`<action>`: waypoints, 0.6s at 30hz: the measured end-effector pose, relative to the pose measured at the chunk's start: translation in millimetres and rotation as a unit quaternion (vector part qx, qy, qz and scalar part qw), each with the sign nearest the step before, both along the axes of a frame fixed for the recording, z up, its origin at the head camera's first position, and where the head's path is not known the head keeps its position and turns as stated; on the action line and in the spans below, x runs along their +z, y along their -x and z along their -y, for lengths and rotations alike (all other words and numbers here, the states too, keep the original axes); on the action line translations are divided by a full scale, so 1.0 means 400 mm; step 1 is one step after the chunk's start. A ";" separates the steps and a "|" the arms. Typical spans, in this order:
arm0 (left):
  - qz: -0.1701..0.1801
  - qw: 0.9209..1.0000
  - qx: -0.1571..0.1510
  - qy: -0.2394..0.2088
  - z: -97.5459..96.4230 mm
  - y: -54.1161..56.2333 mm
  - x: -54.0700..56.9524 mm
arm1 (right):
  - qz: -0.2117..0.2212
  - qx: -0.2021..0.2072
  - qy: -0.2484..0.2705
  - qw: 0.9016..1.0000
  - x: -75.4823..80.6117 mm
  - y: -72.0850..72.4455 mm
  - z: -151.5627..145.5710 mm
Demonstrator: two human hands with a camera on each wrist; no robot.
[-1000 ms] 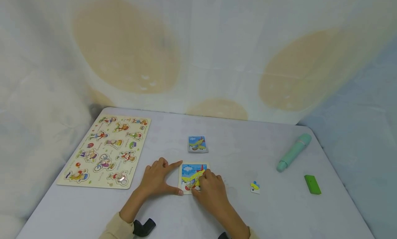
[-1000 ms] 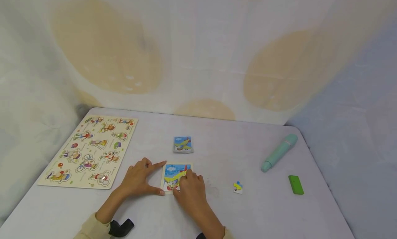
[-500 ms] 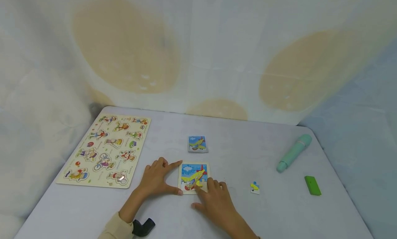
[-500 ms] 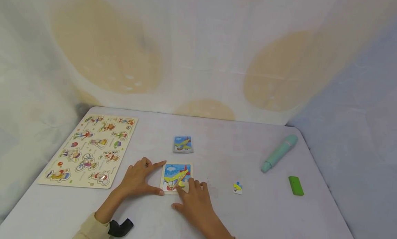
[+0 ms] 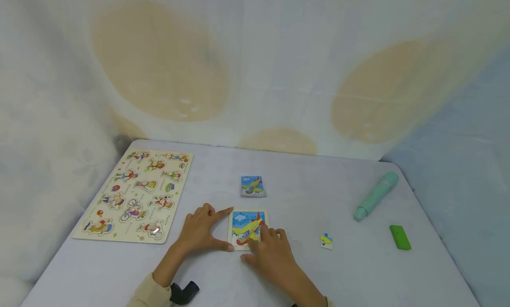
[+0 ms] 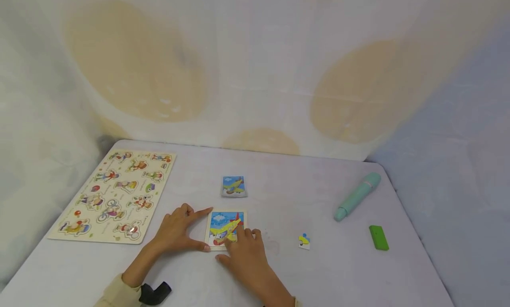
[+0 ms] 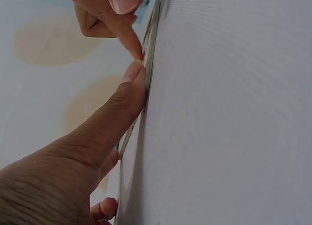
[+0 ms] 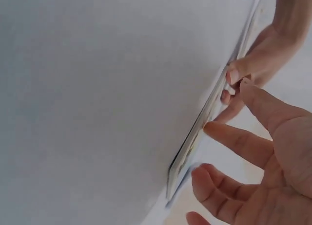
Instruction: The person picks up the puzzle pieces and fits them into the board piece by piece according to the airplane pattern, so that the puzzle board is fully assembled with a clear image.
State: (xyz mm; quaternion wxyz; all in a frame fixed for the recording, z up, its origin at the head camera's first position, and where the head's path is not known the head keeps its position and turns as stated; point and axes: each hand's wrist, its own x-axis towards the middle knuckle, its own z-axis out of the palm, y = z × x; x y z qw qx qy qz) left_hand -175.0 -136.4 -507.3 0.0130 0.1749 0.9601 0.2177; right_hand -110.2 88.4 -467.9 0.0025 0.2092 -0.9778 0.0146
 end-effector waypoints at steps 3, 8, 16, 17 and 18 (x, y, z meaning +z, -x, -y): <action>-0.001 1.000 0.000 0.001 0.002 0.001 -0.003 | 0.012 -0.030 0.058 0.998 0.001 0.007 -0.021; 0.006 1.000 0.003 0.012 0.000 0.006 -0.009 | -0.002 -0.094 0.106 0.990 0.002 0.013 -0.085; 0.006 1.000 0.001 0.003 0.000 0.002 -0.005 | -0.015 -0.150 0.145 0.978 0.001 0.002 -0.224; 0.005 1.000 0.001 0.002 0.000 0.002 -0.004 | -0.011 -0.154 0.153 0.976 0.002 0.000 -0.242; 0.005 1.000 0.001 0.001 0.000 0.001 -0.003 | -0.007 -0.159 0.162 0.974 0.004 -0.002 -0.260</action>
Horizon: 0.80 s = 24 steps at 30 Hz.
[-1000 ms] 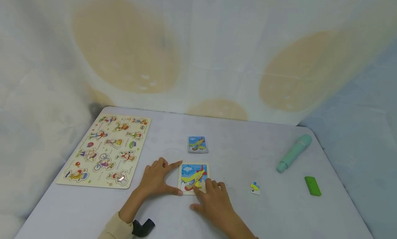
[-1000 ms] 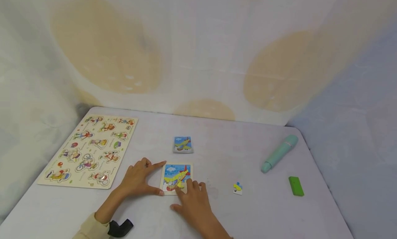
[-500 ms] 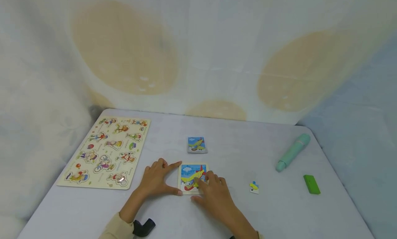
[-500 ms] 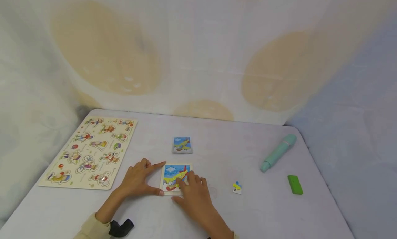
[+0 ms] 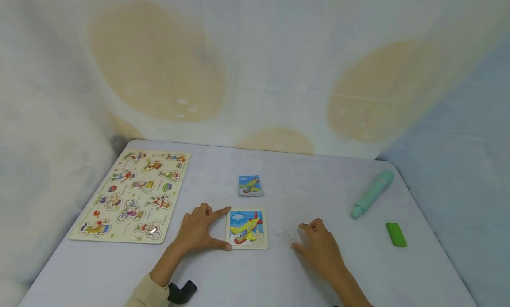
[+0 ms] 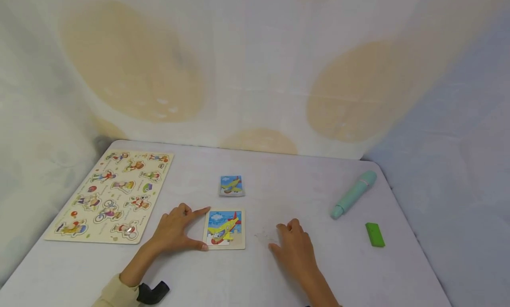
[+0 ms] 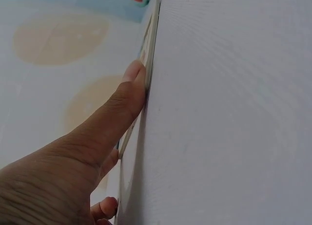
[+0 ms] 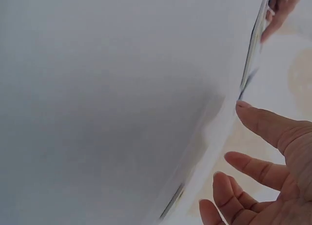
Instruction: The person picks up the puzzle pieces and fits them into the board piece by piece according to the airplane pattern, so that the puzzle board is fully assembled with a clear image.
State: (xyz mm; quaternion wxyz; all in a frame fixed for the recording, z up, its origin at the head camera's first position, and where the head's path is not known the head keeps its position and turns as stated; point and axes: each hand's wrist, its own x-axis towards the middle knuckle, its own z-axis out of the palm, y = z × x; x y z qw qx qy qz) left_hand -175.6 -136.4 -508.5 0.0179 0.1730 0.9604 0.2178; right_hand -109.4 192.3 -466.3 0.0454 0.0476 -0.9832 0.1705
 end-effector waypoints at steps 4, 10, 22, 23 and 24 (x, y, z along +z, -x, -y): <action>-0.003 1.000 -0.001 0.001 -0.001 0.001 0.000 | 0.021 -0.017 0.032 0.999 0.006 -0.005 -0.062; -0.001 1.000 0.001 0.006 -0.002 0.001 0.001 | 0.047 -0.037 0.035 0.998 0.008 -0.006 -0.118; 0.001 1.000 0.002 0.007 0.001 -0.002 0.003 | 0.066 -0.031 0.023 0.997 -0.009 0.000 -0.167; 0.002 1.000 0.001 0.009 0.000 -0.002 0.003 | 0.065 -0.029 0.022 0.997 -0.010 0.002 -0.169; 0.002 1.000 0.001 0.009 0.000 -0.001 0.002 | 0.064 -0.025 0.021 0.997 -0.012 0.004 -0.172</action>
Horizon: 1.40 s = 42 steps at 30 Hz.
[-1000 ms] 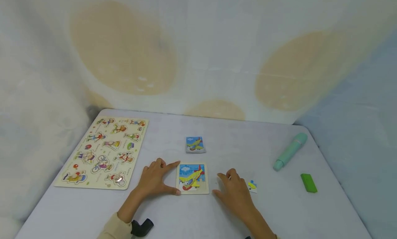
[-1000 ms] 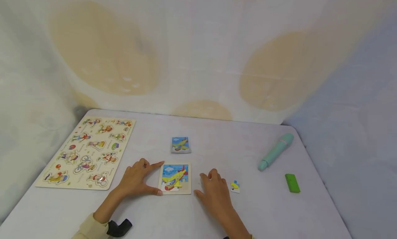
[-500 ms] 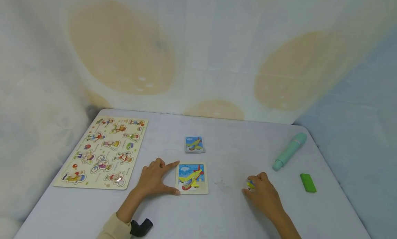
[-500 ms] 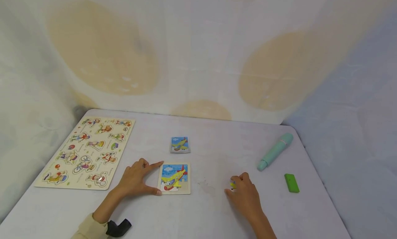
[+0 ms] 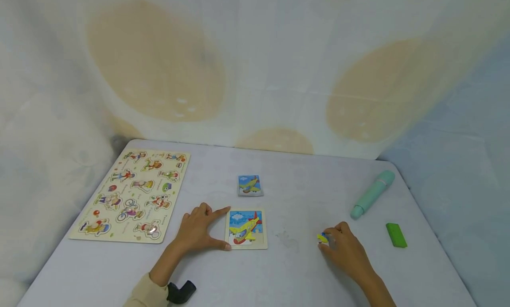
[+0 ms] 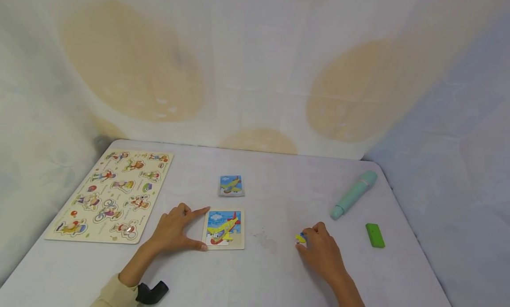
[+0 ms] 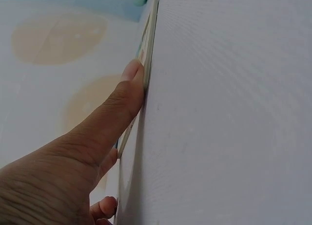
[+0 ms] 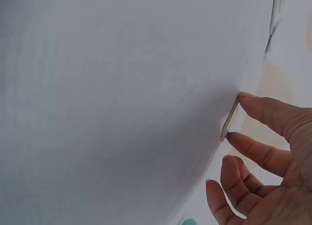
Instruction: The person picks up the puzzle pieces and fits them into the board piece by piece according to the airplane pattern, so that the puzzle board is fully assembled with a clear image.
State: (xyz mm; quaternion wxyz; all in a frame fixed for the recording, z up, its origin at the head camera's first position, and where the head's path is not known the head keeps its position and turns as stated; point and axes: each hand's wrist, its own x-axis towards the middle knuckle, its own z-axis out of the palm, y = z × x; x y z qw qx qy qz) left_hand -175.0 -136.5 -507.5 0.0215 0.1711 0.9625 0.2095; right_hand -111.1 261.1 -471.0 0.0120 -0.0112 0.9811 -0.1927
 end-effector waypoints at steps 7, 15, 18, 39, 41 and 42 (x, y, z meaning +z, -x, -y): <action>-0.002 1.000 -0.002 -0.004 0.002 0.003 -0.003 | -0.037 0.042 -0.013 0.998 0.000 0.015 -0.012; -0.006 1.000 -0.005 -0.004 0.001 0.004 -0.003 | -0.061 0.111 -0.057 0.990 0.009 0.035 -0.026; -0.007 1.000 -0.004 -0.005 0.000 0.004 -0.003 | -0.064 0.146 -0.068 0.985 0.012 0.048 -0.035; 0.001 1.000 -0.001 0.001 -0.001 0.001 -0.001 | -0.187 0.210 -0.064 0.958 -0.012 0.052 -0.025; 0.003 1.000 0.000 0.002 -0.001 0.000 -0.001 | -0.193 0.216 -0.050 0.956 -0.009 0.051 -0.012; 0.004 1.000 0.001 0.002 -0.001 0.000 -0.001 | -0.192 0.218 -0.044 0.956 -0.008 0.050 -0.004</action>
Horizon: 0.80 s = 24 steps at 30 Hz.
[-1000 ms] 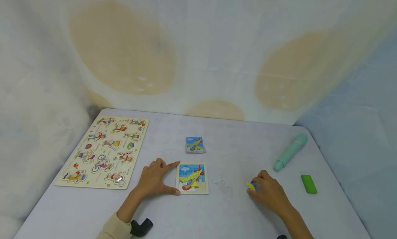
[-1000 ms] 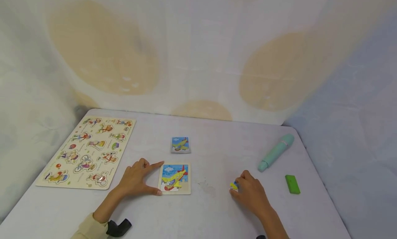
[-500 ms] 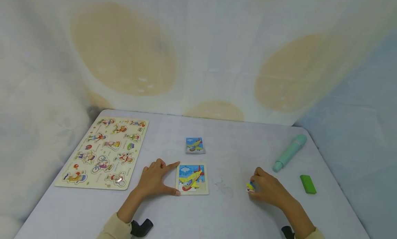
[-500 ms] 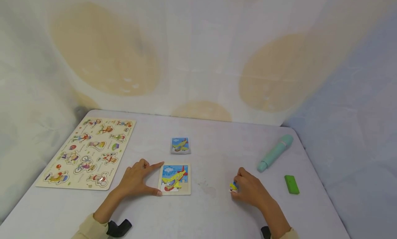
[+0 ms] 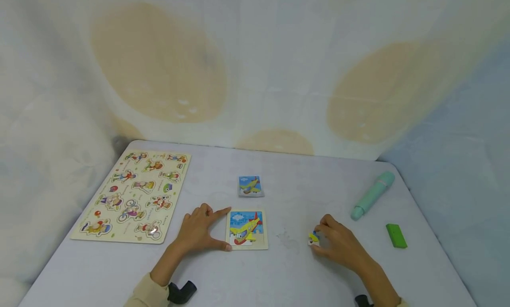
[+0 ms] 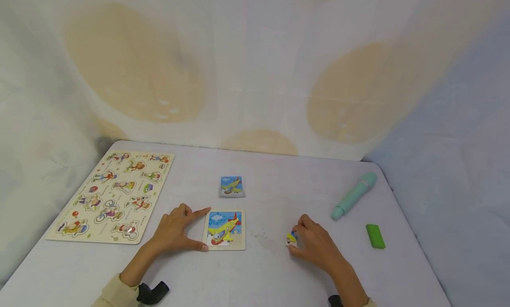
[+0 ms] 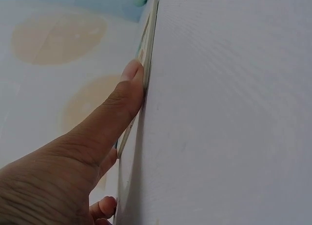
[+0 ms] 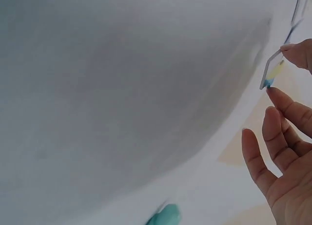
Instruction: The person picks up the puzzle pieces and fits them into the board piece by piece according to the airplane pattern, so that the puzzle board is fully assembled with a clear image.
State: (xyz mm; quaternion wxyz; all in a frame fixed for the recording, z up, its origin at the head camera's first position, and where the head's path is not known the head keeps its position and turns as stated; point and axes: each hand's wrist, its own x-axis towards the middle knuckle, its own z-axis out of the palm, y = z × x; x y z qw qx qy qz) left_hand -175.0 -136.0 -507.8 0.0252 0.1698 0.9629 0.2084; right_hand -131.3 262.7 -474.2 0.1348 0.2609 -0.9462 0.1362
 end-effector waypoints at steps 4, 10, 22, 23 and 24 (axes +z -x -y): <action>0.001 1.000 0.001 0.000 0.000 0.002 0.000 | 0.008 0.010 0.007 1.000 0.006 0.000 0.032; -0.002 1.000 -0.002 -0.001 0.000 0.002 0.001 | 0.011 0.022 0.004 1.000 0.008 0.002 0.076; 0.004 1.000 -0.002 -0.002 0.001 0.002 0.000 | 0.041 0.025 -0.003 0.999 0.018 0.008 0.161; 0.006 1.000 -0.002 0.000 0.001 0.002 0.000 | 0.042 0.026 -0.004 0.999 0.018 0.008 0.168; 0.006 1.000 -0.001 0.000 0.001 0.002 -0.001 | 0.042 0.026 -0.003 0.999 0.018 0.009 0.175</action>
